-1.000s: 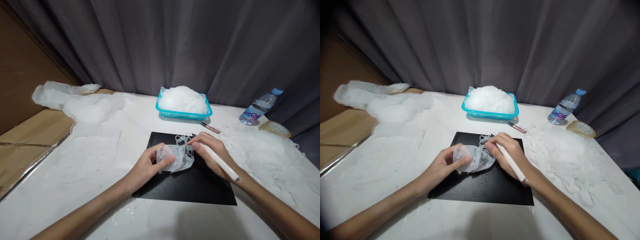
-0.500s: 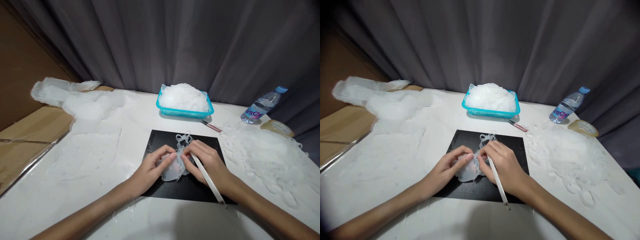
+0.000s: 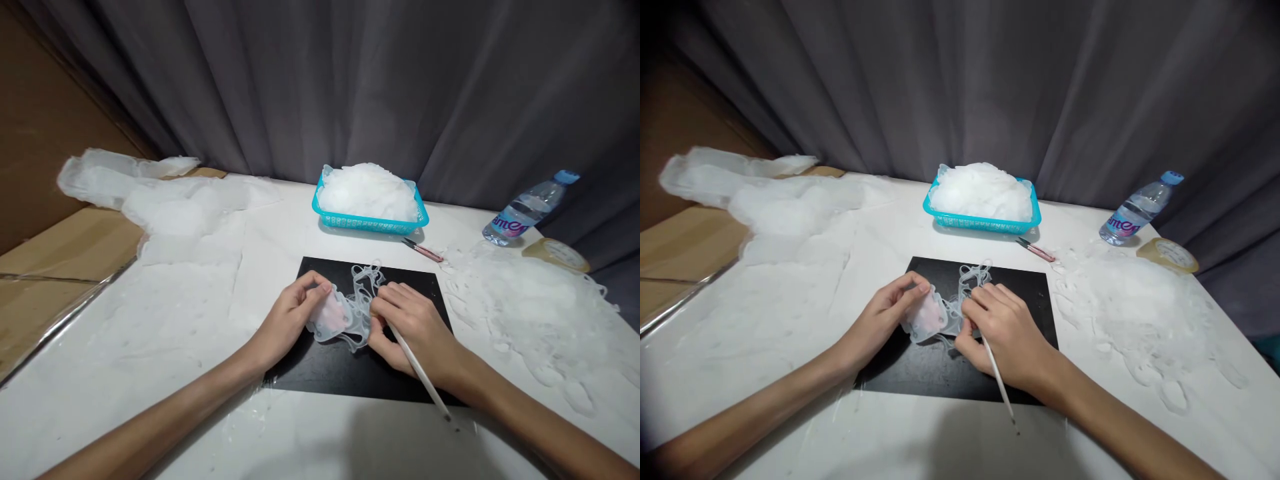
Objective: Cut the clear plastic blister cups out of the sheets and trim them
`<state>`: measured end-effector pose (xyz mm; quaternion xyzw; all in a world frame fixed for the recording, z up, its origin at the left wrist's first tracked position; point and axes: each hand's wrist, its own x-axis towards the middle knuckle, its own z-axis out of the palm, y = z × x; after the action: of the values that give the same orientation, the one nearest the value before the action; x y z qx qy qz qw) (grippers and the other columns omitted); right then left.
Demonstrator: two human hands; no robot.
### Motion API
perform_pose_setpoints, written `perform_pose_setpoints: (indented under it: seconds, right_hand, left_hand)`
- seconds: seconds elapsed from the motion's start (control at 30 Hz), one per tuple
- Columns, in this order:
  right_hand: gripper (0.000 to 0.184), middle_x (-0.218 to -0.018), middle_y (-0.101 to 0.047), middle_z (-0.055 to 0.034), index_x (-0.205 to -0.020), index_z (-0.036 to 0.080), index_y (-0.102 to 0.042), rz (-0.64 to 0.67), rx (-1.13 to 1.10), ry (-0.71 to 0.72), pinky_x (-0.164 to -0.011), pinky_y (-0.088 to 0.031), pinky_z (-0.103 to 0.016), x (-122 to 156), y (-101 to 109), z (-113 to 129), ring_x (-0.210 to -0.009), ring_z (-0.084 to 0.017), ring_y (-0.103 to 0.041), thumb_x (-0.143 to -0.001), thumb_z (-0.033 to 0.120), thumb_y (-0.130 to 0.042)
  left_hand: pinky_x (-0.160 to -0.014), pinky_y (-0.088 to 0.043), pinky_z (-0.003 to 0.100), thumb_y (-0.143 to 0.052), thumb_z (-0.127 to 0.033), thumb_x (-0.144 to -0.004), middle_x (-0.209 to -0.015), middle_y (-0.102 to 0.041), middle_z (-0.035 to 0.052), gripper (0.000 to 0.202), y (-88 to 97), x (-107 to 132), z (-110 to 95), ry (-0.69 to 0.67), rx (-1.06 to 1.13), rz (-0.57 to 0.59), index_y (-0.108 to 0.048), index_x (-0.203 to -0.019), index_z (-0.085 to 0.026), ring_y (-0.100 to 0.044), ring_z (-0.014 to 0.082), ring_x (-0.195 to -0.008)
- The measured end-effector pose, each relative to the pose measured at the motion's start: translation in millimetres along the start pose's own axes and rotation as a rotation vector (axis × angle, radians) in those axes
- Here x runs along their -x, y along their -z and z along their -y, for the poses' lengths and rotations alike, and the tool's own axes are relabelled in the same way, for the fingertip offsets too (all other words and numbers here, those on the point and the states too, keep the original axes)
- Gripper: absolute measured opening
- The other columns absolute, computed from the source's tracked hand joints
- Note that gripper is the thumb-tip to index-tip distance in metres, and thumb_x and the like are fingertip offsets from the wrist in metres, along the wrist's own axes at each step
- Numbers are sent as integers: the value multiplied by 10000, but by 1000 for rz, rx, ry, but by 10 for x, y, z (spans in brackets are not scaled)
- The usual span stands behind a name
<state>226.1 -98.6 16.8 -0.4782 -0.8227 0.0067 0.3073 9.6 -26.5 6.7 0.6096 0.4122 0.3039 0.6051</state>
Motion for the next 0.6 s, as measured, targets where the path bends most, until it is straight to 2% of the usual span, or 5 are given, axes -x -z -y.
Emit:
perform_pose_setpoints:
  seconds: [0.13,0.27,0.4,0.5,0.6]
  right_hand:
    - [188,-747,-482,1,-782,221,-460,-92,-133,-85,-683,-417,-323,3,122,-29,-702,-176,-488,-884,98,-558]
    - [81,-860,-576,-36,-947,217,-557,-268,-233,-181,-768,-489,-356,-30,215,-20,-832,-213,-584,-932,146,-592]
    - [252,-1186,-668,-92,-1228,242,-612,-75,-477,-159,-991,-503,-416,-73,155,-28,-1130,-243,-636,-986,176,-586]
    - [203,-1093,-691,-53,-1208,242,-657,113,-655,-147,-914,-525,-332,-68,61,-81,-1005,-186,-669,-1020,211,-587]
    - [135,-935,-643,-18,-1129,218,-692,149,-656,-178,-803,-510,-281,-30,4,-136,-831,-144,-630,-1019,233,-615]
  left_hand:
    - [-605,-369,226,-560,-495,-1027,-726,-516,-48,309,-20,91,-75,-62,-74,65,-592,-933,-202,-472,117,-652]
    - [-616,-386,232,-555,-490,-1036,-752,-555,-40,294,-41,145,-126,-62,-91,131,-590,-959,-208,-510,122,-669]
    - [-628,-430,232,-678,-475,-967,-789,-597,-37,283,-52,150,-112,-13,-17,199,-558,-979,-219,-561,135,-701]
    - [-634,-419,221,-715,-454,-944,-825,-594,-29,284,-54,148,-87,-34,-70,181,-582,-961,-205,-549,126,-726]
    - [-618,-400,212,-708,-451,-949,-812,-579,-33,279,-55,144,-91,-44,-99,163,-590,-939,-197,-531,117,-714]
